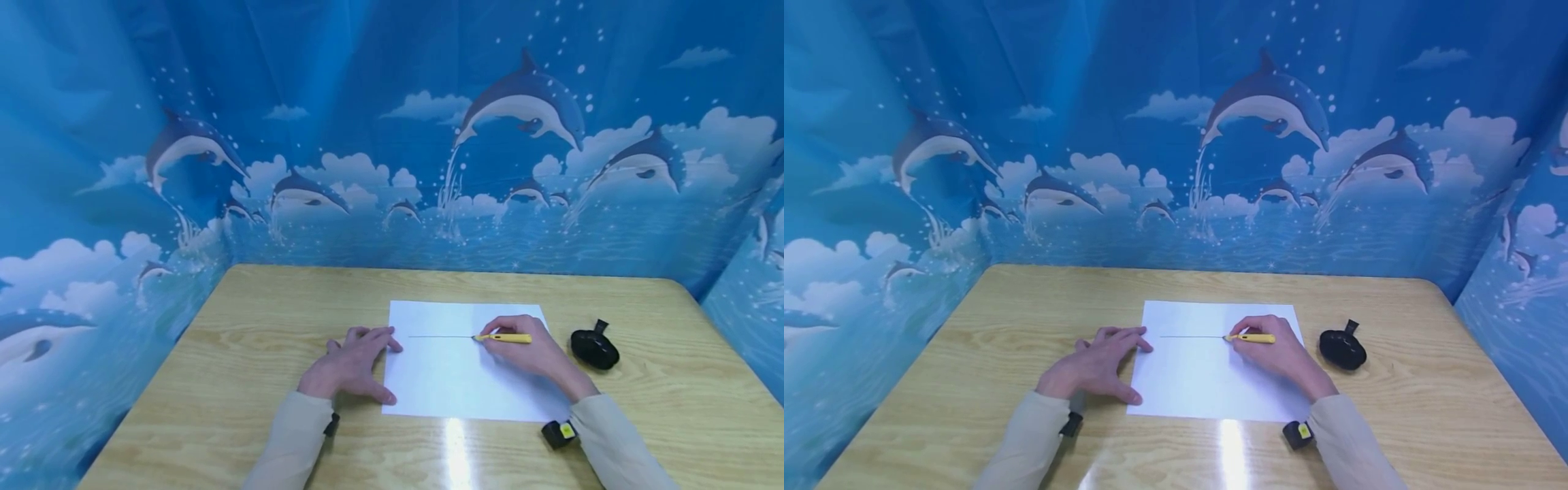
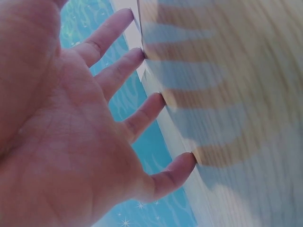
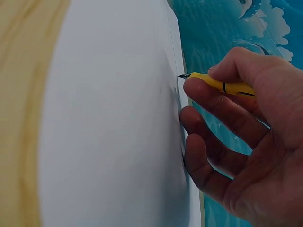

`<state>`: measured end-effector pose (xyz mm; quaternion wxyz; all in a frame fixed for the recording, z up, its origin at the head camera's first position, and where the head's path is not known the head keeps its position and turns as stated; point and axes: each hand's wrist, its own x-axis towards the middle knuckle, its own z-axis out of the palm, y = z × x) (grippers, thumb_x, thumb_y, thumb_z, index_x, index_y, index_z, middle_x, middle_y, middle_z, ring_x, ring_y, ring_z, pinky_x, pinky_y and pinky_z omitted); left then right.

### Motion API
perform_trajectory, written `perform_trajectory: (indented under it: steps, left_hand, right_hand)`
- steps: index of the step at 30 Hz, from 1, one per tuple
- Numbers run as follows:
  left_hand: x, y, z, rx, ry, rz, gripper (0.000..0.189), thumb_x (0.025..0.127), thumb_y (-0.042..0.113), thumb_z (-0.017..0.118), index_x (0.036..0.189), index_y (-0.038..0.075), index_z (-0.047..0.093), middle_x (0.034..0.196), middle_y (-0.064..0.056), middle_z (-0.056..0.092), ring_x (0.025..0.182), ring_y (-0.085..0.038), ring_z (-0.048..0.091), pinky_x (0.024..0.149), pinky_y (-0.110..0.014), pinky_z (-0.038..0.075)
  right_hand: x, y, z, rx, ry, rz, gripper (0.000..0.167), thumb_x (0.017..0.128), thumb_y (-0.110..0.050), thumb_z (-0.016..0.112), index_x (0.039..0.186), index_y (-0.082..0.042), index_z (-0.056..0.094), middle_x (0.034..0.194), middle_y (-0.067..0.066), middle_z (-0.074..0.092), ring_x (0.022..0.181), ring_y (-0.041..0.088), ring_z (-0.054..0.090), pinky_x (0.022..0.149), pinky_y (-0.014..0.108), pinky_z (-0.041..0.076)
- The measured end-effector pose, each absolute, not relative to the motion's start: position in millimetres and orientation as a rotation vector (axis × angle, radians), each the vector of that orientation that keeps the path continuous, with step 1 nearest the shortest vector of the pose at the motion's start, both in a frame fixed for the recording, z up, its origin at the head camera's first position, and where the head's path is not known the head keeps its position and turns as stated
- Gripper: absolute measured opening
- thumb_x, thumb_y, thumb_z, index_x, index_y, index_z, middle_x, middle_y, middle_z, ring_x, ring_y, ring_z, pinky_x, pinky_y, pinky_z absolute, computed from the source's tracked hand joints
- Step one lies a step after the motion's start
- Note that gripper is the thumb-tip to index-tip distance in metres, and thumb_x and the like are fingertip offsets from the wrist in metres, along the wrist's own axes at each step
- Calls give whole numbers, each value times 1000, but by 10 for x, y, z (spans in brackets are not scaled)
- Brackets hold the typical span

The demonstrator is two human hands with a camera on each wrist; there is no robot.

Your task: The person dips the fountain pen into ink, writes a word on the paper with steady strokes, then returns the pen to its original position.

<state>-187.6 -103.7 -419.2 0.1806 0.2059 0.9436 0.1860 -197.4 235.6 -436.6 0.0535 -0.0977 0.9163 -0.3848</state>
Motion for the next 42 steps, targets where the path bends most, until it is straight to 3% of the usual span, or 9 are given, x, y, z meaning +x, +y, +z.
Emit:
perform_trajectory:
  steps: [29, 42]
  left_hand:
    - [-1860, -1037, -4175, 590, 2672, 523, 80, 70, 52, 90, 139, 30, 57, 169, 3, 30, 153, -40, 25, 108, -83, 23]
    - [-1872, -1041, -4177, 590, 2659, 541, 80, 70, 51, 91, 139, 30, 57, 169, 4, 30, 153, -40, 25, 108, -82, 23]
  right_hand:
    - [-1928, 2465, -4335, -223, 2802, -1134, 15, 93, -26, 71, 106, -20, 77, 117, 6, 74, 108, 23, 65, 90, 38, 50]
    - [-1900, 2533, -4318, -193, 2800, -1129, 17, 94, -26, 71, 108, -18, 77, 117, 8, 73, 104, 21, 64, 86, 34, 49]
